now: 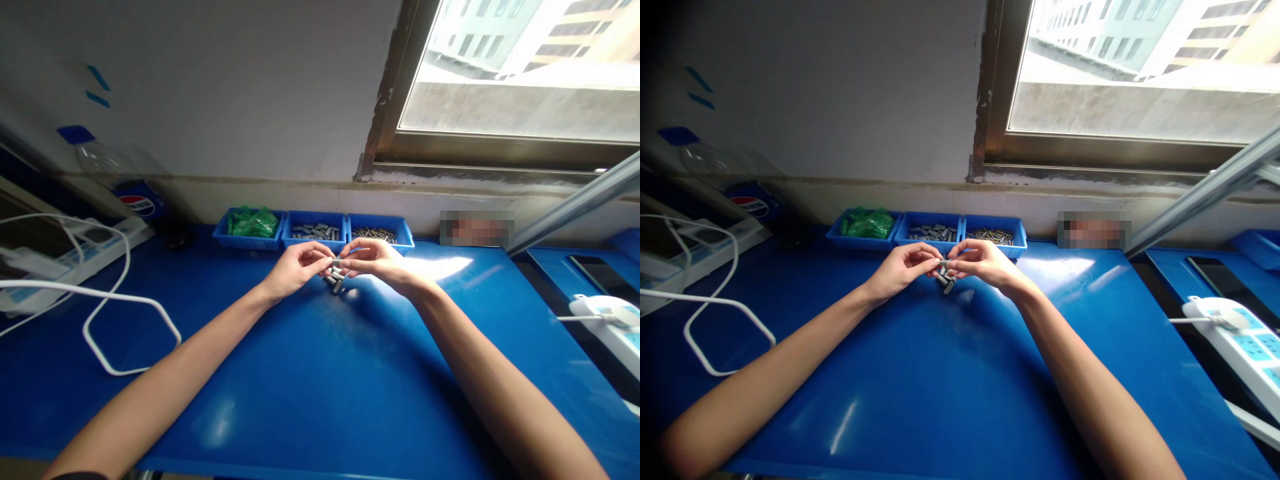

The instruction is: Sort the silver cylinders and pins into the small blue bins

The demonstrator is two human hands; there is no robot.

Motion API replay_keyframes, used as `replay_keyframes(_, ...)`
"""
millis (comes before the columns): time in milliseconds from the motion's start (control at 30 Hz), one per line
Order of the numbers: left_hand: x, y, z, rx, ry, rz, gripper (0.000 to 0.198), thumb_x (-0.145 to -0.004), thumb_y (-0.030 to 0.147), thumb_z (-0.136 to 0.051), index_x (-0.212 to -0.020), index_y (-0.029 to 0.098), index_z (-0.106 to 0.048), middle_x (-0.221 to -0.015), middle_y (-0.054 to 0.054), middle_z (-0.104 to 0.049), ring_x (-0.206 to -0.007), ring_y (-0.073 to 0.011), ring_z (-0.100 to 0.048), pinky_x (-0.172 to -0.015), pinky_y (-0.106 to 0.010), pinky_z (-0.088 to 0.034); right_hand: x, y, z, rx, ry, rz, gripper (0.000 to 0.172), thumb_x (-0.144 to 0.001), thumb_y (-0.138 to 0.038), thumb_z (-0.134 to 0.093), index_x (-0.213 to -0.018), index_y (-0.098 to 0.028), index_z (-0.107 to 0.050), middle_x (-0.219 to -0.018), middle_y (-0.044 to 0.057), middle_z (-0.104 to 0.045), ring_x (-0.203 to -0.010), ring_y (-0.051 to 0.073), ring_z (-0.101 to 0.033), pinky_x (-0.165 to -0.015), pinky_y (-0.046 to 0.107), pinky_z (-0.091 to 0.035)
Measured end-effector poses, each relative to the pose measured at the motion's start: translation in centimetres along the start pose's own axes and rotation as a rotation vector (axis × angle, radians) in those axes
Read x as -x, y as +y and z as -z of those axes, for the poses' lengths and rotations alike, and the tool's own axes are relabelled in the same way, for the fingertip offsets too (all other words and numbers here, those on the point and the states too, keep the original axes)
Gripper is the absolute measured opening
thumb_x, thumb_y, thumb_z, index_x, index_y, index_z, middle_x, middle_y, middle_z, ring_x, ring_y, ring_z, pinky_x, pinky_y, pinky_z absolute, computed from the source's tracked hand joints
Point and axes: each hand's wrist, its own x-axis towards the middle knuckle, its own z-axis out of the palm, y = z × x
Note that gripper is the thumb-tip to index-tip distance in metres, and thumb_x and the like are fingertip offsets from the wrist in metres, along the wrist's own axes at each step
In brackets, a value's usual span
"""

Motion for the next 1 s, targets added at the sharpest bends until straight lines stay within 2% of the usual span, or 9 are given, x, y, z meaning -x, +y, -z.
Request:
replay_keyframes(100, -0.3, -0.3, 0.3, 0.055, 0.104, -0.002, 0.035, -0.078, 0.042, -0.088, -0.097, 0.014, -0.078, -0.088, -0.008, -0.08, -0.081, -0.0208, -0.077, -0.083, -0.033, -0.063, -0.2, 0.1, 0.0, 0.158, 0.07, 0.038, 0.037, -0.082, -0.047, -0.083, -0.1, -0.019, -0.069, -0.09, 0.006, -0.08, -0.087, 0.022, -0.076, -0.082, 0.034, -0.06)
replay_keyframes(200, -0.7, -0.9, 0.7, 0.121, 0.244, -0.039, 0.038, -0.075, 0.039, -0.091, -0.1, 0.013, -0.08, -0.101, -0.011, -0.082, -0.096, -0.0258, -0.079, -0.097, -0.039, -0.062, -0.2, 0.3, -0.1, 0.458, 0.115, 0.189, 0.026, -0.087, -0.041, -0.077, -0.1, -0.019, -0.072, -0.094, 0.006, -0.079, -0.087, 0.021, -0.074, -0.08, 0.032, -0.057)
replay_keyframes(267, -1.0, -1.1, 0.9, 0.158, 0.298, -0.075, 0.043, -0.074, 0.039, -0.092, -0.106, 0.014, -0.08, -0.111, -0.013, -0.081, -0.109, -0.0285, -0.077, -0.107, -0.043, -0.058, -0.1, 0.4, -0.2, 0.659, 0.102, 0.294, 0.023, -0.088, -0.035, -0.075, -0.105, -0.019, -0.075, -0.1, 0.006, -0.078, -0.085, 0.02, -0.072, -0.079, 0.031, -0.054)
replay_keyframes(400, -0.9, -0.7, 0.9, 0.183, 0.285, -0.102, 0.055, -0.074, 0.04, -0.093, -0.121, 0.015, -0.078, -0.13, -0.015, -0.076, -0.129, -0.032, -0.069, -0.12, -0.048, -0.05, 0.0, 0.9, -0.4, 0.868, 0.003, 0.349, 0.033, -0.088, -0.032, -0.075, -0.119, -0.021, -0.074, -0.12, 0.009, -0.074, -0.082, 0.018, -0.07, -0.08, 0.032, -0.054)
replay_keyframes(500, -0.6, -0.1, 0.7, 0.159, 0.285, -0.106, 0.053, -0.075, 0.04, -0.092, -0.12, 0.016, -0.079, -0.139, -0.014, -0.071, -0.136, -0.0327, -0.064, -0.123, -0.047, -0.046, -0.1, 1.3, -0.4, 0.88, -0.025, 0.341, 0.03, -0.091, -0.03, -0.073, -0.12, -0.021, -0.075, -0.121, 0.01, -0.073, -0.082, 0.018, -0.07, -0.079, 0.031, -0.054)
replay_keyframes(600, -0.4, 0.2, 0.6, 0.118, 0.267, -0.126, 0.039, -0.078, 0.04, -0.088, -0.108, 0.015, -0.082, -0.139, -0.015, -0.071, -0.127, -0.032, -0.069, -0.117, -0.045, -0.052, -0.2, 1.4, -0.4, 0.905, -0.023, 0.345, 0.022, -0.093, -0.024, -0.069, -0.113, -0.021, -0.078, -0.108, 0.008, -0.075, -0.083, 0.018, -0.07, -0.08, 0.03, -0.053)
replay_keyframes(700, -0.4, 0.2, 0.7, 0.039, 0.226, -0.125, 0.03, -0.083, 0.039, -0.083, -0.099, 0.014, -0.082, -0.115, -0.014, -0.08, -0.107, -0.0286, -0.077, -0.101, -0.041, -0.061, -0.2, 1.3, -0.3, 0.95, -0.043, 0.354, 0.02, -0.093, -0.02, -0.068, -0.107, -0.022, -0.08, -0.101, 0.007, -0.076, -0.084, 0.018, -0.07, -0.08, 0.029, -0.052)
replay_keyframes(800, -0.4, 0.1, 0.9, -0.073, 0.187, -0.118, 0.025, -0.085, 0.037, -0.079, -0.097, 0.015, -0.082, -0.099, -0.01, -0.082, -0.09, -0.0249, -0.079, -0.088, -0.036, -0.063, 0.0, 1.1, -0.1, 0.981, -0.054, 0.34, 0.018, -0.091, -0.02, -0.069, -0.104, -0.022, -0.081, -0.098, 0.006, -0.075, -0.081, 0.017, -0.068, -0.077, 0.028, -0.05)
replay_keyframes(1000, -0.4, -0.4, 1.0, -0.143, 0.131, -0.134, 0.022, -0.087, 0.036, -0.075, -0.096, 0.017, -0.081, -0.099, -0.008, -0.082, -0.087, -0.023, -0.078, -0.085, -0.033, -0.063, 0.1, 0.8, 0.3, 0.963, -0.001, 0.223, 0.011, -0.086, -0.02, -0.072, -0.096, -0.019, -0.077, -0.083, 0.003, -0.073, -0.074, 0.016, -0.066, -0.069, 0.026, -0.046)
